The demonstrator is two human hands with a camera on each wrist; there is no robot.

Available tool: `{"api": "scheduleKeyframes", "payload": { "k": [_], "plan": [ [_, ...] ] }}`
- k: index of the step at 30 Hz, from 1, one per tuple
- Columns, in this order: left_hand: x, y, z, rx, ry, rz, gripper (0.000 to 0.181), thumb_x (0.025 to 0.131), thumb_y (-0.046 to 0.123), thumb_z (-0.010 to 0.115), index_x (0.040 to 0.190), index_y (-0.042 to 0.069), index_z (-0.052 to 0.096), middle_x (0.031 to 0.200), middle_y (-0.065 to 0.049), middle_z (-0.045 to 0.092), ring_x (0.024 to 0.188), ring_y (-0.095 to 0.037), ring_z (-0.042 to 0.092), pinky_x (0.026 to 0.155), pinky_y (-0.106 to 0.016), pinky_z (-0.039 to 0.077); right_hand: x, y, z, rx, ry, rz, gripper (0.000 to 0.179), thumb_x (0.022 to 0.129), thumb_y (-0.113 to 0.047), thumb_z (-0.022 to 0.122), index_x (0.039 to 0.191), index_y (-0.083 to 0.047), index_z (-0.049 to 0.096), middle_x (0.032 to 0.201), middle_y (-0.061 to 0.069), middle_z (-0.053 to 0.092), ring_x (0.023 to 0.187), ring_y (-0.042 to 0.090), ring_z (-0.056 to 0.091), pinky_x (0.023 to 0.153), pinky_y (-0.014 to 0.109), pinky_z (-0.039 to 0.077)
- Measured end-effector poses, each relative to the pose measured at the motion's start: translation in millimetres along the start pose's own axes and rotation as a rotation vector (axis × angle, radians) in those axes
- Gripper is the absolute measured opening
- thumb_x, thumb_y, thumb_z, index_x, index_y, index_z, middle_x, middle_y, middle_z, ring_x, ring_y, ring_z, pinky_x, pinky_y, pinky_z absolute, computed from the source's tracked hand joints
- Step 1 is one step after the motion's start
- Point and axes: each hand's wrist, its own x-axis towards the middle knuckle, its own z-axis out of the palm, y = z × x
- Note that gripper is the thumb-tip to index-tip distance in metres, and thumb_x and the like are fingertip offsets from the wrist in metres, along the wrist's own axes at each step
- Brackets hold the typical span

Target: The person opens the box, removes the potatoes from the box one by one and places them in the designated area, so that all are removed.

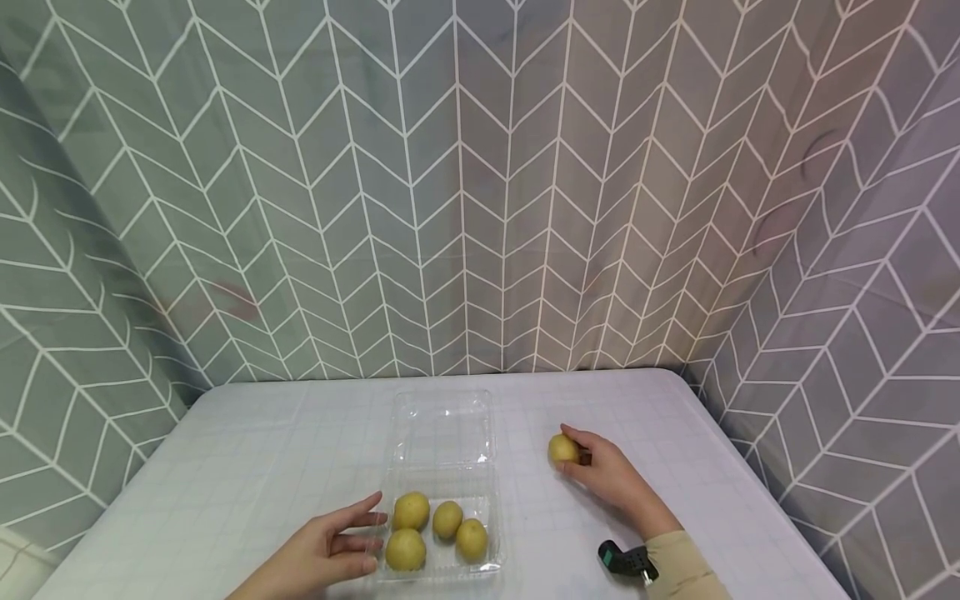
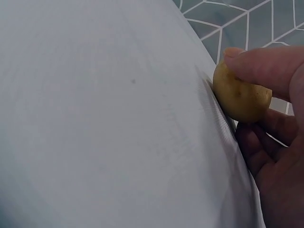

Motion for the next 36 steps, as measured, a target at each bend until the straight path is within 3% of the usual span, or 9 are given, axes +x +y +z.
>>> {"api": "scheduleKeyframes", "payload": {
  "k": [4, 11, 19, 27, 36],
  "plan": [
    [-0.7, 0.4, -0.2, 0.005, 0.000, 0.004, 0.082, 0.090, 0.017, 0.076, 0.153, -0.005, 0.027, 0.139, -0.027, 0.049, 0.112, -0.028, 0.062, 0.087, -0.026, 0.054, -0.2, -2, -2, 0.011, -0.003, 0.001, 0.068, 0.088, -0.020, 0.077, 0.142, 0.007, 0.046, 0.141, 0.024, 0.051, 0.117, 0.033, 0.058, 0.093, 0.032, 0.051],
    [-0.7, 0.4, -0.2, 0.002, -0.001, 0.000, 0.081, 0.091, 0.017, 0.075, 0.153, -0.004, 0.027, 0.139, -0.027, 0.049, 0.112, -0.028, 0.063, 0.087, -0.026, 0.054, -0.2, -2, -6, 0.027, -0.009, -0.012, 0.071, 0.088, -0.023, 0.077, 0.144, 0.008, 0.044, 0.141, 0.025, 0.050, 0.119, 0.036, 0.056, 0.095, 0.042, 0.050],
    [0.1, 0.8, -0.1, 0.010, -0.001, -0.005, 0.081, 0.091, 0.018, 0.075, 0.153, -0.003, 0.027, 0.140, -0.028, 0.049, 0.111, -0.027, 0.063, 0.086, -0.027, 0.055, -0.9, -8, -15, 0.003, 0.013, 0.015, 0.077, 0.085, -0.030, 0.080, 0.147, 0.001, 0.044, 0.143, 0.018, 0.051, 0.126, 0.035, 0.051, 0.099, 0.045, 0.048],
    [0.4, 2.1, -0.1, 0.017, 0.001, -0.007, 0.082, 0.090, 0.019, 0.075, 0.153, -0.002, 0.028, 0.140, -0.026, 0.049, 0.112, -0.028, 0.062, 0.087, -0.027, 0.054, -3.0, -21, -31, -0.047, 0.076, -0.064, 0.076, 0.086, -0.029, 0.080, 0.147, -0.002, 0.044, 0.141, 0.018, 0.052, 0.125, 0.034, 0.052, 0.099, 0.046, 0.047],
    [0.2, 1.5, -0.2, -0.003, -0.002, -0.019, 0.082, 0.090, 0.020, 0.076, 0.154, -0.002, 0.028, 0.141, -0.026, 0.048, 0.114, -0.030, 0.061, 0.087, -0.027, 0.054, -3.7, -46, -33, -0.033, 0.075, -0.071, 0.076, 0.084, -0.030, 0.081, 0.148, -0.010, 0.045, 0.140, 0.010, 0.053, 0.121, 0.028, 0.056, 0.100, 0.044, 0.047]
  ]
}}
